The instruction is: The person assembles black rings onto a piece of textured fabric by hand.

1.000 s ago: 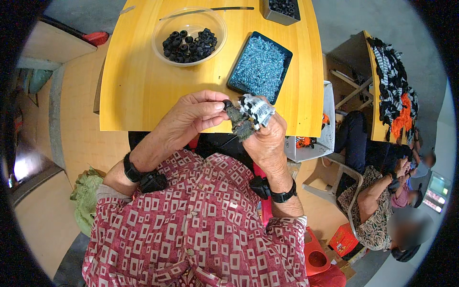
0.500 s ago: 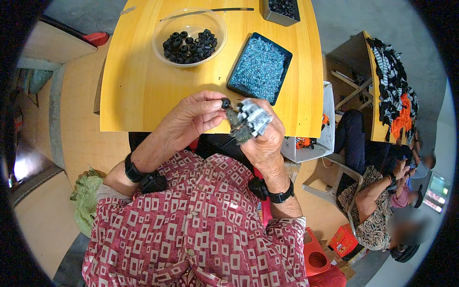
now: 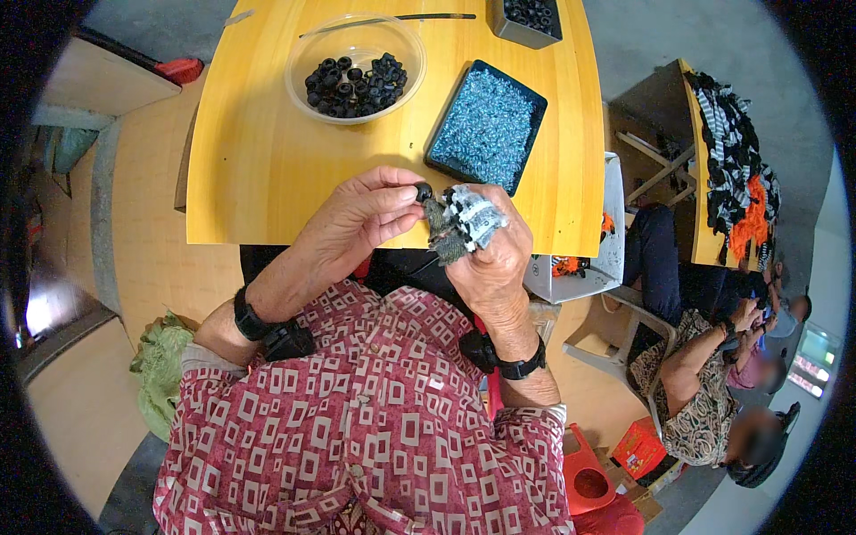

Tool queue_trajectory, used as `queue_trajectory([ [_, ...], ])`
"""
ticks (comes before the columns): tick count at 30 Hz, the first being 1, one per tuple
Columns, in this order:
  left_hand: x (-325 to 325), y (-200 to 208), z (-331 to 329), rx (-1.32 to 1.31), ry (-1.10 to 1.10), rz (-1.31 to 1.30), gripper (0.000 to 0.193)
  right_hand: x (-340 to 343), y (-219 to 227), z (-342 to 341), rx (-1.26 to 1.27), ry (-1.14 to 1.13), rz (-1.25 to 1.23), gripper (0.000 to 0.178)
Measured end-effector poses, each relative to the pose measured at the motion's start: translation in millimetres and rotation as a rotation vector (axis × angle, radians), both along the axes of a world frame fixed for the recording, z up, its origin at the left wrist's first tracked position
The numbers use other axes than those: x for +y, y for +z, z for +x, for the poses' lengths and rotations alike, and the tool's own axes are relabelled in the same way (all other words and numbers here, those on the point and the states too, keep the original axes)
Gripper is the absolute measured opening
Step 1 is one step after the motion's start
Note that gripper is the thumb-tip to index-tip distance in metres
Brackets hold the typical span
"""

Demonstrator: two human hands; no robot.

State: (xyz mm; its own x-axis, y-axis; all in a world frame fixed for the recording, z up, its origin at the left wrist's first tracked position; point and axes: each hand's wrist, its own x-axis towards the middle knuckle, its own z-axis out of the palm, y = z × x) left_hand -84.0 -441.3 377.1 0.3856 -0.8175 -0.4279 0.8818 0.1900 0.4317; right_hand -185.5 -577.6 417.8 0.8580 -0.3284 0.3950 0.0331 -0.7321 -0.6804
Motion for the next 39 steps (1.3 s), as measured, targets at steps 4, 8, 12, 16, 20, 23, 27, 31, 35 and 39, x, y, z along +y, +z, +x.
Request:
queue_trajectory([
  [4, 0, 1, 1, -0.025, -0.007, 0.074, 0.017, -2, 7, 5, 0.049, 0.066, -0.174, 0.022],
  [8, 1, -3, 0, 0.025, -0.032, 0.062, 0.018, -6, 3, 6, 0.04, 0.059, -0.061, 0.022],
  [12, 0, -4, 0, 0.106, -0.006, 0.014, 0.018, -4, -1, 4, 0.029, 0.049, 0.038, 0.021],
  [16, -1, -3, -2, 0.112, 0.016, 0.006, 0.019, -4, -12, 0, -0.031, 0.048, 0.012, 0.021],
  [20, -1, -8, -4, 0.123, 0.019, -0.009, 0.02, -3, -15, 0, -0.102, 0.131, -0.152, 0.022],
  [23, -1, -1, -1, 0.125, 0.014, -0.013, 0.02, -2, -18, 1, -0.201, 0.101, -0.028, 0.019],
  [27, 0, 2, -1, 0.123, 0.001, 0.016, 0.02, -5, -6, 2, 0.016, -0.08, 0.087, 0.019],
  [31, -2, -1, -4, 0.124, 0.012, 0.002, 0.021, -1, -8, 3, 0.068, -0.052, 0.328, 0.018],
  [35, -1, -5, -4, 0.114, 0.019, -0.006, 0.021, 3, -6, 4, 0.04, -0.057, 0.311, 0.017],
  [39, -1, -4, -5, 0.125, 0.033, 0.003, 0.019, 2, -7, 5, -0.016, -0.001, -0.04, 0.018],
])
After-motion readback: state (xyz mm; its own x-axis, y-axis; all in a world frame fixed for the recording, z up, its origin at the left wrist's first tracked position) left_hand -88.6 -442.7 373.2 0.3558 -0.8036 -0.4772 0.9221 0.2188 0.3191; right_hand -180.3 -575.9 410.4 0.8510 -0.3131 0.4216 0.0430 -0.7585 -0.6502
